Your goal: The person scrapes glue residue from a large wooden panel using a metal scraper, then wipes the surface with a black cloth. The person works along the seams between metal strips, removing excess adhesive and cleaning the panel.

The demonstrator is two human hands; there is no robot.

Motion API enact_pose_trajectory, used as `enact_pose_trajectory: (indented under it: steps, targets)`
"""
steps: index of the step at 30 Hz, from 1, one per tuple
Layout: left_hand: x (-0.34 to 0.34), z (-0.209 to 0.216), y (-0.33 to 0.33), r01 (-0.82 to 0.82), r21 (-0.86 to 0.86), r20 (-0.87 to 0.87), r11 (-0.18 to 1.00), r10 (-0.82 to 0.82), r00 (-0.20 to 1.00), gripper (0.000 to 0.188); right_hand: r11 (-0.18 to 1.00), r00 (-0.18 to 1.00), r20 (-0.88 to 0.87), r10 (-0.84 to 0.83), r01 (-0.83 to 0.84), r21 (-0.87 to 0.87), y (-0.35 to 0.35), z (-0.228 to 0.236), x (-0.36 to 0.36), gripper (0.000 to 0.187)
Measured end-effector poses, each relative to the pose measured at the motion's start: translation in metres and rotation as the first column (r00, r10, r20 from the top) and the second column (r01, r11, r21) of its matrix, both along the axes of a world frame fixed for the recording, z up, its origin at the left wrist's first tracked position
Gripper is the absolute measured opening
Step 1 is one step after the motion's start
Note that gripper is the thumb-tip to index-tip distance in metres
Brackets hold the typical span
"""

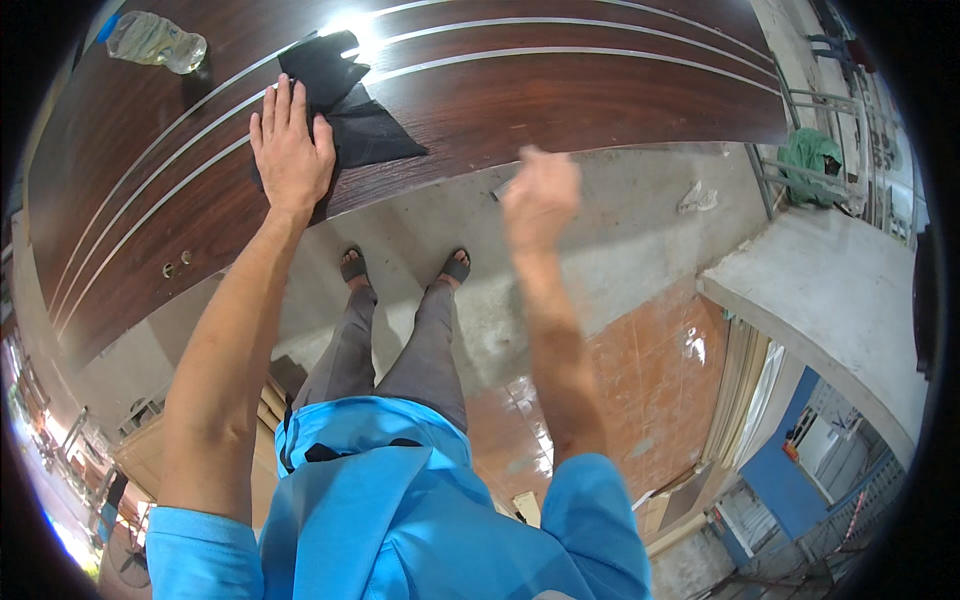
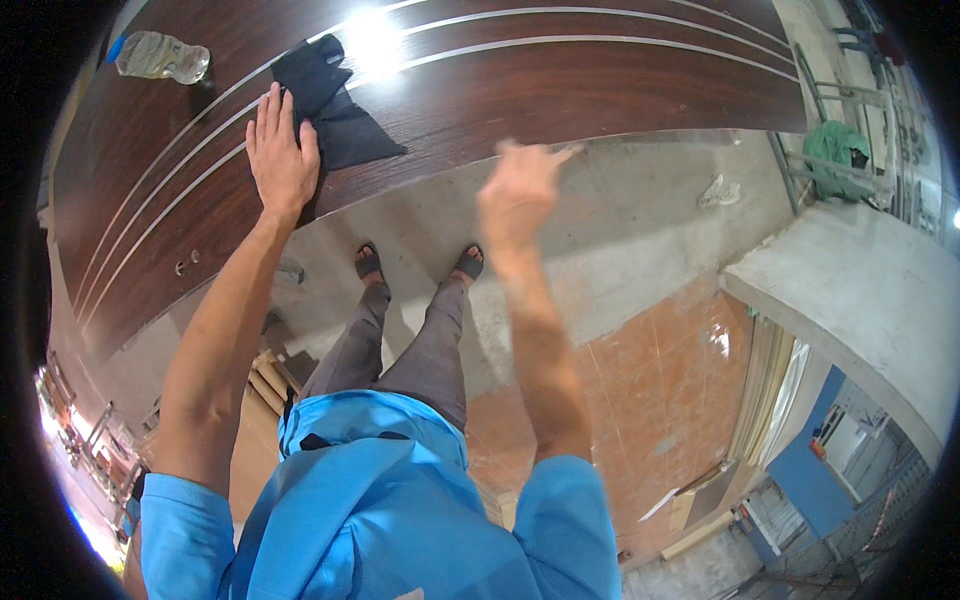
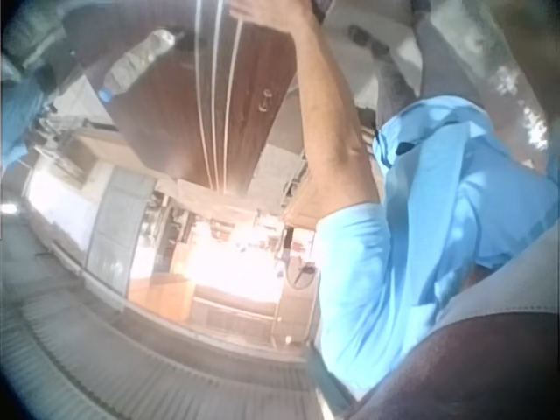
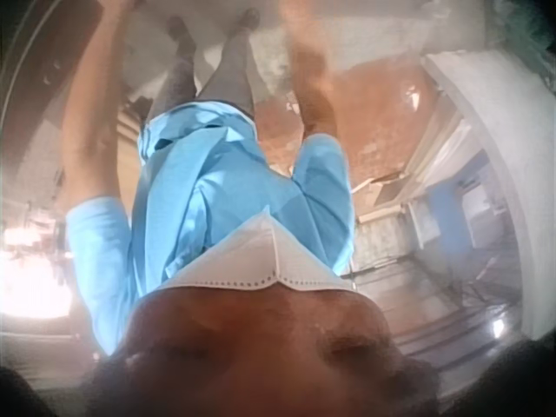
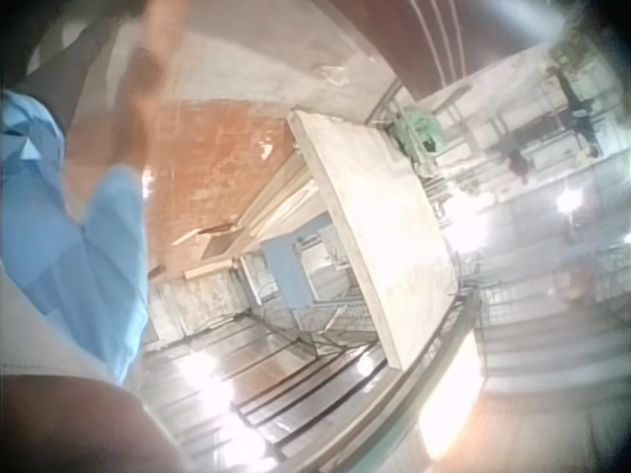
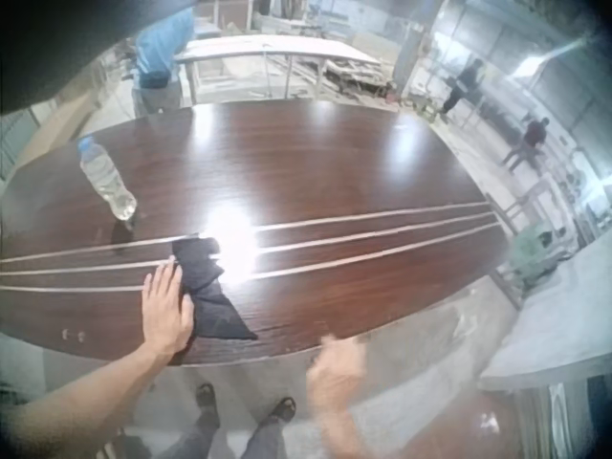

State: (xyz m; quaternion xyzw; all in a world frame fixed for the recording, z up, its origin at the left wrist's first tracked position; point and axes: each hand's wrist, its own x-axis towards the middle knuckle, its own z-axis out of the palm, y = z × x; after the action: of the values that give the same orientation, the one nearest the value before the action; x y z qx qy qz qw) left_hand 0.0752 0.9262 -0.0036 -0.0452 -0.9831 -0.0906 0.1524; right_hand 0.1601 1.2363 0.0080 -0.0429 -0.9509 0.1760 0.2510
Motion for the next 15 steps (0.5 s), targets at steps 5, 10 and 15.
enact_pose_trajectory:
  steps: [5,10,15]
  targets:
    - [-0.002,0.003,0.003,-0.003,0.004,0.006,1.0,0.003,1.0,0.055,0.978,0.988,0.049,0.148,-0.138,-0.153,-0.033,-0.005,0.025,0.012]
    - [0.0,-0.003,-0.002,0.001,0.005,0.004,1.0,-0.001,1.0,0.056,0.98,0.977,-0.074,-0.2,0.198,-0.029,0.056,0.013,-0.014,0.013]
    - [-0.002,-0.001,-0.002,-0.027,-0.021,0.05,0.999,0.028,0.998,0.056,0.984,0.99,0.082,0.112,-0.098,-0.151,-0.039,-0.001,0.027,0.014]
